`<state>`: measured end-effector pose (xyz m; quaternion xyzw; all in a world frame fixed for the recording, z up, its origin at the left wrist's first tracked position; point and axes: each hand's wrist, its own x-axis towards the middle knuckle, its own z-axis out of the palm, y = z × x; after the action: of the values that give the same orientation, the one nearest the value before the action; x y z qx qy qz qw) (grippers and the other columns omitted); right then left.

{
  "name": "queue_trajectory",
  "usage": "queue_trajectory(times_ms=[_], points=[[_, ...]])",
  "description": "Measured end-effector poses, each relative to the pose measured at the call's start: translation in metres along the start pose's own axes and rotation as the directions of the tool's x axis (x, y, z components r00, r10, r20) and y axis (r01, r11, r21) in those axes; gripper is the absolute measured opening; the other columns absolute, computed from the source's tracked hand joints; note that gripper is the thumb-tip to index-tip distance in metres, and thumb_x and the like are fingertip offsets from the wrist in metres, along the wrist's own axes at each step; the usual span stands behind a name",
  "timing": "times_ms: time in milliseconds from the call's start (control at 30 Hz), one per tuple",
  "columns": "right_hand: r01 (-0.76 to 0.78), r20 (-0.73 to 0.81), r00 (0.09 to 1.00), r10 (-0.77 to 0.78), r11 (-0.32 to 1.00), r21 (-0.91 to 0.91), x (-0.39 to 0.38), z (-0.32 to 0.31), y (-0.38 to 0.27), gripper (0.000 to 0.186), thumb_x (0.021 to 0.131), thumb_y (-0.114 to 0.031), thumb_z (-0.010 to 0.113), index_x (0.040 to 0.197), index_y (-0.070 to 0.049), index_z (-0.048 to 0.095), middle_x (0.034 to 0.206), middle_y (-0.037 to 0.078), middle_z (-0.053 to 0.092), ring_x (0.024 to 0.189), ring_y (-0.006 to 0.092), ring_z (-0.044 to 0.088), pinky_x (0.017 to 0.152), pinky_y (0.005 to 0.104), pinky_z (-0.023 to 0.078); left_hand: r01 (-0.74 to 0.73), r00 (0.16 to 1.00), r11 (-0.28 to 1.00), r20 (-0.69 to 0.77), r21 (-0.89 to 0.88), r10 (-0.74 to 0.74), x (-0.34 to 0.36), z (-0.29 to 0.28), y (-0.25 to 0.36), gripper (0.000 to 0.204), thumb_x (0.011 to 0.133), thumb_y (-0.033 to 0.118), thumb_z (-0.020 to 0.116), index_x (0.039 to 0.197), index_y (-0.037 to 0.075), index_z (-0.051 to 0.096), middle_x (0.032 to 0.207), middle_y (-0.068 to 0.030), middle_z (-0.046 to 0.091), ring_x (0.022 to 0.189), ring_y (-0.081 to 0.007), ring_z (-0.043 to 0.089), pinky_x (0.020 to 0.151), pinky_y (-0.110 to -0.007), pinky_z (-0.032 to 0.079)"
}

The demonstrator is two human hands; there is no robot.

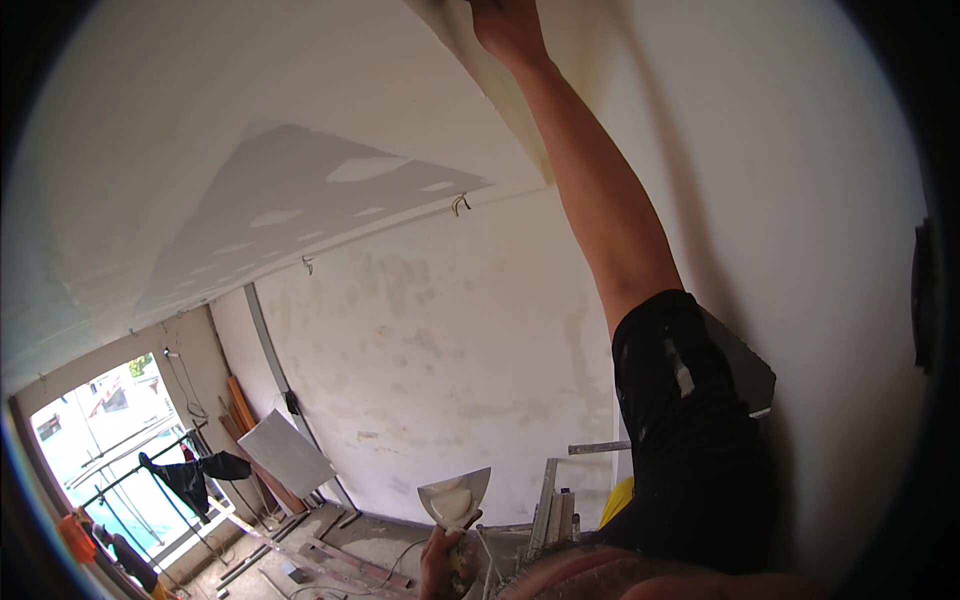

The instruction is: The person applies plaster to the ceiling using a hawk and a trowel. They repeatedly scoop plaster from the hawk onto the trowel and spread it onto the ceiling surface, smoothing it out in long strokes.

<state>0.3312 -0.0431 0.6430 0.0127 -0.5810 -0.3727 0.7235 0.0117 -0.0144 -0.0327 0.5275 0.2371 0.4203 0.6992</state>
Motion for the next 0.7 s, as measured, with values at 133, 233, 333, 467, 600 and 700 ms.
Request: queue_trajectory(times_ms=[133,233,333,467,600,700], points=[[-0.001,0.013,1.0,0.001,1.0,0.007,0.0,-0.001,0.0,0.038,0.108,-0.019,0.046,0.142,-0.004,0.055,0.137,0.02,0.064,0.128,0.034,0.061,0.109,0.0414,0.046,-0.012,1.0,0.999,-0.019,-0.04,0.012,-0.011,0.024,0.012,0.086,0.099,0.03,0.067,0.165,0.017,0.012,0.164,-0.0099,0.035,0.146,-0.0198,0.041,0.099,-0.039,0.054],[-0.029,0.03,0.999,0.028,0.999,0.031,-0.004,0.001,-0.005,0.038,0.108,-0.019,0.046,0.142,-0.004,0.056,0.138,0.019,0.064,0.129,0.0337,0.059,0.11,0.0405,0.045,-0.015,1.0,1.0,-0.02,-0.018,0.015,-0.007,0.016,0.006,0.087,0.098,0.03,0.067,0.164,0.016,0.013,0.164,-0.0098,0.036,0.144,-0.0204,0.045,0.099,-0.039,0.055],[-0.015,0.016,1.0,0.014,0.997,0.075,-0.008,0.001,-0.012,0.038,0.108,-0.02,0.047,0.142,-0.004,0.056,0.138,0.019,0.063,0.131,0.0326,0.058,0.112,0.0392,0.043,-0.039,0.999,0.999,0.017,-0.024,0.039,-0.001,0.006,0.0,0.087,0.098,0.031,0.068,0.164,0.017,0.014,0.164,-0.0091,0.036,0.142,-0.0213,0.046,0.098,-0.04,0.056],[-0.059,0.05,0.997,0.054,0.992,0.11,-0.025,-0.004,-0.038,0.039,0.109,-0.023,0.047,0.142,-0.004,0.056,0.137,0.018,0.065,0.13,0.0293,0.06,0.11,0.0375,0.045,0.055,0.998,0.998,-0.029,0.021,-0.054,-0.006,0.012,0.011,0.083,0.099,0.029,0.064,0.164,0.018,0.014,0.163,-0.0087,0.038,0.136,-0.022,0.053,0.093,-0.039,0.058],[0.121,0.05,0.99,-0.133,0.973,0.195,-0.043,-0.01,-0.043,0.038,0.11,-0.025,0.05,0.141,-0.005,0.059,0.132,0.015,0.068,0.123,0.0252,0.064,0.103,0.0357,0.048,0.099,0.994,0.995,-0.058,0.03,-0.097,-0.016,0.024,0.02,0.082,0.098,0.028,0.062,0.164,0.018,0.015,0.162,-0.0077,0.04,0.124,-0.0211,0.061,0.089,-0.037,0.06],[0.141,0.068,0.984,-0.163,0.958,0.249,-0.058,-0.011,-0.056,0.035,0.11,-0.022,0.052,0.14,-0.006,0.06,0.128,0.013,0.071,0.116,0.0216,0.066,0.096,0.0337,0.051,0.057,0.997,0.998,-0.044,0.018,-0.056,-0.009,0.017,0.013,0.083,0.098,0.028,0.062,0.164,0.016,0.015,0.162,-0.0073,0.04,0.12,-0.0202,0.062,0.089,-0.037,0.06]])
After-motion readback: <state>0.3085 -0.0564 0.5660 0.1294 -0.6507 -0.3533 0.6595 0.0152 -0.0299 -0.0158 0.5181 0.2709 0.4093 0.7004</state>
